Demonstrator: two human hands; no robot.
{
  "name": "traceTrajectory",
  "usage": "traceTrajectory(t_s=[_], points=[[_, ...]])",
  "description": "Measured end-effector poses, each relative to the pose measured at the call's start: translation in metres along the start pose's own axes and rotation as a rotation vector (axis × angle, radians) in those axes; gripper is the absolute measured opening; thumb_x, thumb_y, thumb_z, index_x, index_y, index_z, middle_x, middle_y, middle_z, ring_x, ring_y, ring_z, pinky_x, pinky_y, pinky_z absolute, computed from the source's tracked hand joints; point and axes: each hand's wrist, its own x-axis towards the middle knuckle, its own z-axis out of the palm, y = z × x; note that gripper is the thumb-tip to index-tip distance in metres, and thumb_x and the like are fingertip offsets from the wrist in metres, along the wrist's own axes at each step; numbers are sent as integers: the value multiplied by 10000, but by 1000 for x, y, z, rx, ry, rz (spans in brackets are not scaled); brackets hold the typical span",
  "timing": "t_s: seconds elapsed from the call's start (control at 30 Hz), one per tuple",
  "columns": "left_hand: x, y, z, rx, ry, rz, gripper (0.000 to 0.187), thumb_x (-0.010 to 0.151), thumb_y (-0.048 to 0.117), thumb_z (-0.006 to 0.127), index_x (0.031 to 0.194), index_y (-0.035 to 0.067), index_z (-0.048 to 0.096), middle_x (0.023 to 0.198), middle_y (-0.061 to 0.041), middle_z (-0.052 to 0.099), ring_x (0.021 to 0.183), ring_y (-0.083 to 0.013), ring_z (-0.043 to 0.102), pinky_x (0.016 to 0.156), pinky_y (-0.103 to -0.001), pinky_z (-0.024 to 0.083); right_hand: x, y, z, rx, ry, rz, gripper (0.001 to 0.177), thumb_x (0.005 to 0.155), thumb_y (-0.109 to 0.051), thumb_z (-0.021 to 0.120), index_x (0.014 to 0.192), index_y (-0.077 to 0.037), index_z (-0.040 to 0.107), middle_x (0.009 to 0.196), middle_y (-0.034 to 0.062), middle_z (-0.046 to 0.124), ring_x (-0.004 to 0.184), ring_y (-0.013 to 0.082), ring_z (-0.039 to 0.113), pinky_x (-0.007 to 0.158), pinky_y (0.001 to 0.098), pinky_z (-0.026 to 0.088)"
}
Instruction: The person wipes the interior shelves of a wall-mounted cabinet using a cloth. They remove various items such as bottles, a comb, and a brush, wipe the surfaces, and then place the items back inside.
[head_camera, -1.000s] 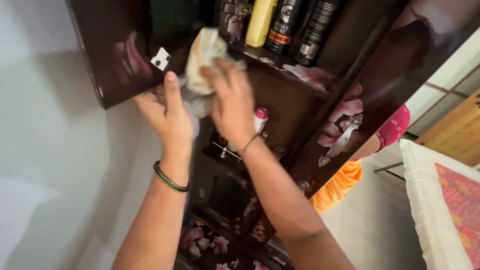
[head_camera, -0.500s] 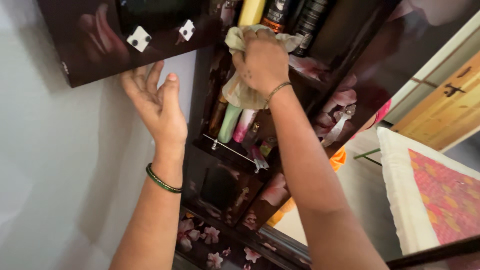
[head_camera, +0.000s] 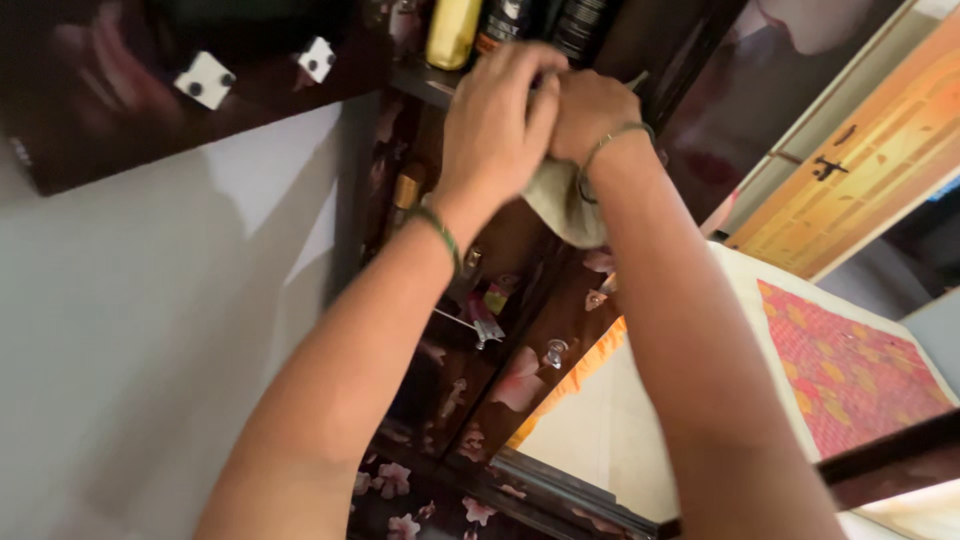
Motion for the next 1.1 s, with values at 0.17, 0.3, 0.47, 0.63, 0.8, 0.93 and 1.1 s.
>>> traceTrajectory(t_s=[0.17, 0.3, 0.47, 0.63, 0.8, 0.93, 1.1], points=[[18, -28, 19, -24, -110, -81, 164, 1024, 187, 559, 1124, 111, 664, 1092, -95, 709, 1013, -327, 687, 843, -435, 541, 29, 20, 20, 44, -97, 4, 347, 953, -257, 532, 1118, -31, 737, 1145, 199, 723, 1067, 403, 685, 896, 505, 542], [7, -39, 22, 44, -147, -42, 135, 1015, 151, 575, 1100, 85, 657, 1063, -127, 719, 980, -363, 683, 821, -478, 534, 39, 30, 30, -76, -213, 103, 361, 976, -299, 530, 1158, -67, 737, 1197, 162, 707, 1111, 365, 672, 927, 549, 488], [10, -36, 21, 94, -148, -29, 170, 977, 66, 582, 1130, 74, 656, 1068, -150, 710, 969, -378, 675, 818, -486, 529, 40, 11, 13, -219, -260, 185, 350, 895, -297, 644, 1168, -92, 721, 1225, 139, 688, 1124, 345, 659, 902, 558, 487], [-4, -31, -3, 71, -217, 28, 235, 938, 31, 587, 1159, 67, 655, 1118, -135, 694, 1082, -373, 636, 913, -476, 514, -1, -4, -1, -238, -129, 85, 298, 924, -286, 637, 1097, -80, 765, 1173, 163, 734, 1098, 344, 694, 862, 454, 549], [-48, -27, -33, 19, -12, 55, 199, 990, 22, 587, 1177, 66, 639, 1201, -130, 670, 1147, -356, 618, 1015, -444, 500, -26, -26, 14, -98, 230, 50, 243, 867, -216, 649, 1037, -65, 736, 1017, 141, 736, 934, 324, 721, 756, 436, 559], [-86, -39, -34, -199, 218, -201, 230, 1000, 4, 589, 1227, 42, 602, 1229, -119, 636, 1164, -269, 634, 1018, -356, 515, -4, -71, 25, 3, 540, -237, 272, 884, -301, 715, 1017, -63, 716, 991, 129, 686, 982, 322, 662, 795, 454, 527], [-106, -74, -50, -370, 414, -474, 227, 998, 15, 625, 1220, 60, 612, 1200, -50, 666, 1142, -154, 647, 957, -289, 526, 29, -108, 19, 131, 584, -295, 453, 706, -321, 779, 1009, 9, 712, 1041, 172, 653, 1040, 351, 594, 808, 475, 512]])
